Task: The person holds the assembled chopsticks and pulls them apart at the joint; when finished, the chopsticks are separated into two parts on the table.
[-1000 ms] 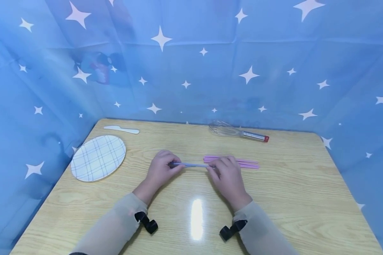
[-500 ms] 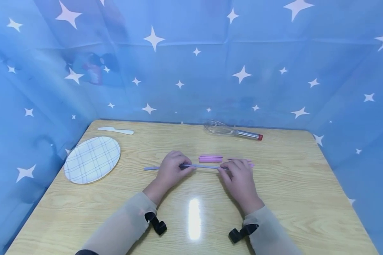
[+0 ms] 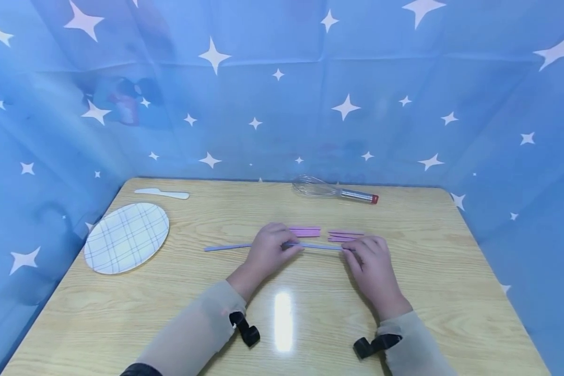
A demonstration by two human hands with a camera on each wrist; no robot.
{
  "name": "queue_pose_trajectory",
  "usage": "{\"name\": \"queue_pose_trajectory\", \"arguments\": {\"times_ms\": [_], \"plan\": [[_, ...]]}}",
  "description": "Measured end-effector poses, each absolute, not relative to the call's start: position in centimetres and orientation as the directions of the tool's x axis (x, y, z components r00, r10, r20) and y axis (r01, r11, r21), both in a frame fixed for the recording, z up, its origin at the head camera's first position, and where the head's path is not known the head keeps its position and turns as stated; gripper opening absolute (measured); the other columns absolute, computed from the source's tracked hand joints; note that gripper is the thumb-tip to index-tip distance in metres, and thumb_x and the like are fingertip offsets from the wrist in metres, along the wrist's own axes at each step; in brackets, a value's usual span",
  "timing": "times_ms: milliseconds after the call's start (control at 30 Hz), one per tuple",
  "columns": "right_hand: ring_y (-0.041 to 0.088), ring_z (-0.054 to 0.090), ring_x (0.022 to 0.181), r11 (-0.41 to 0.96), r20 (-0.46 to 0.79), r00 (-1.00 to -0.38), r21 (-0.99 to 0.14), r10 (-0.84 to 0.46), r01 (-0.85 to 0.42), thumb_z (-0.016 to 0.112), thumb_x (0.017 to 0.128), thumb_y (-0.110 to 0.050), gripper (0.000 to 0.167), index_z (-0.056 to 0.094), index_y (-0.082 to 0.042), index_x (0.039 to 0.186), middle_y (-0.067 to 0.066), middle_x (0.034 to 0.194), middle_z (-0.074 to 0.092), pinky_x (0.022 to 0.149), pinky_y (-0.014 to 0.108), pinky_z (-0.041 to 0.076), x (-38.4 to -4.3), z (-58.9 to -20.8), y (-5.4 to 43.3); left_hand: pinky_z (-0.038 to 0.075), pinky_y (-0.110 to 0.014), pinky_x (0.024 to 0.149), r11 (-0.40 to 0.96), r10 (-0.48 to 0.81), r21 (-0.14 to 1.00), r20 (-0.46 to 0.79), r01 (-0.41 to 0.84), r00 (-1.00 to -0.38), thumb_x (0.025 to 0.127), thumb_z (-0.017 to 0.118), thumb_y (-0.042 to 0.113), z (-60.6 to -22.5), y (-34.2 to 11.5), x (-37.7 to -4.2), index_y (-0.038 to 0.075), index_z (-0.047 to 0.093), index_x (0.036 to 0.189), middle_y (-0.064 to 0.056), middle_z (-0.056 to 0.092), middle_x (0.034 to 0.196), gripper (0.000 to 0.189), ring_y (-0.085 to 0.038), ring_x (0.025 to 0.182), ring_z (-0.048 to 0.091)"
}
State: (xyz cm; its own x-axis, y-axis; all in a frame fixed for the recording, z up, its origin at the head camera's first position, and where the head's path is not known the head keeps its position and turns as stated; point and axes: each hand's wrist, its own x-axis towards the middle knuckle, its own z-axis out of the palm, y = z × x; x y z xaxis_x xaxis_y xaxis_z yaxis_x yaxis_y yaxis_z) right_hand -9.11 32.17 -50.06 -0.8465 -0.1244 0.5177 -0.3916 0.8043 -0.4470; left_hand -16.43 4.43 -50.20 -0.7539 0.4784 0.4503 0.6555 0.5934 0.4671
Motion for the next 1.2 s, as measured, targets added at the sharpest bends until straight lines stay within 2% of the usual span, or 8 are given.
{"name": "queue_pose_trajectory", "arguments": {"times_ms": [167, 300, 533, 833, 1200], "plan": [[0.034, 0.053, 0.112, 0.797, 0.537, -0.835, -0.449, -0.12, -0.404, 0.08, 0.091, 0.002, 0.019, 0.077, -0.006, 0.107, 0.008, 0.105, 0.075, 0.099, 0.046, 0.034, -9.0, -50.3, 33.3, 0.044, -0.026, 0.106, 0.562, 0.495, 0.453, 0.487, 0.692, -0.72, 0.098, 0.08, 0.035, -50.1, 5.5, -16.3, 0.022, 0.081, 0.1, 0.014, 0.073, 0.099, 0.013, -0.005, 0.099, 0.062], [0.033, 0.052, 0.111, 0.79, 0.528, -0.842, -0.467, -0.112, -0.398, 0.08, 0.091, 0.002, 0.018, 0.077, -0.007, 0.107, 0.007, 0.105, 0.075, 0.097, 0.046, 0.034, -9.1, -50.3, 33.5, 0.047, -0.026, 0.1, 0.546, 0.49, 0.445, 0.518, 0.71, -0.701, 0.097, 0.08, 0.033, -50.0, 5.6, -16.3, 0.023, 0.082, 0.098, 0.014, 0.074, 0.098, 0.011, -0.006, 0.097, 0.063], [0.032, 0.052, 0.112, 0.784, 0.519, -0.848, -0.482, -0.105, -0.392, 0.08, 0.091, 0.003, 0.017, 0.078, -0.007, 0.105, 0.006, 0.103, 0.074, 0.096, 0.045, 0.034, -9.0, -50.2, 33.4, 0.05, -0.033, 0.098, 0.565, 0.491, 0.422, 0.519, 0.709, -0.7, 0.096, 0.082, 0.033, -49.5, 5.3, -16.0, 0.021, 0.082, 0.1, 0.011, 0.074, 0.1, 0.012, -0.011, 0.096, 0.063], [0.032, 0.052, 0.111, 0.789, 0.515, -0.851, -0.479, -0.103, -0.385, 0.08, 0.091, 0.004, 0.016, 0.078, -0.007, 0.103, 0.006, 0.103, 0.074, 0.095, 0.045, 0.035, -9.0, -50.2, 33.5, 0.049, -0.033, 0.099, 0.574, 0.501, 0.418, 0.501, 0.704, -0.706, 0.097, 0.081, 0.033, -49.5, 5.4, -15.8, 0.021, 0.081, 0.1, 0.011, 0.075, 0.101, 0.012, -0.011, 0.097, 0.062], [0.036, 0.052, 0.111, 0.798, 0.508, -0.861, -0.503, -0.039, -0.333, 0.077, 0.094, 0.004, 0.012, 0.077, -0.004, 0.103, 0.011, 0.102, 0.073, 0.095, 0.049, 0.034, -9.3, -50.0, 34.4, 0.051, -0.034, 0.086, 0.558, 0.41, 0.477, 0.554, 0.679, -0.725, 0.091, 0.088, 0.025, -50.0, 5.4, -16.4, 0.018, 0.083, 0.095, 0.007, 0.075, 0.095, 0.009, -0.015, 0.091, 0.063]]}}
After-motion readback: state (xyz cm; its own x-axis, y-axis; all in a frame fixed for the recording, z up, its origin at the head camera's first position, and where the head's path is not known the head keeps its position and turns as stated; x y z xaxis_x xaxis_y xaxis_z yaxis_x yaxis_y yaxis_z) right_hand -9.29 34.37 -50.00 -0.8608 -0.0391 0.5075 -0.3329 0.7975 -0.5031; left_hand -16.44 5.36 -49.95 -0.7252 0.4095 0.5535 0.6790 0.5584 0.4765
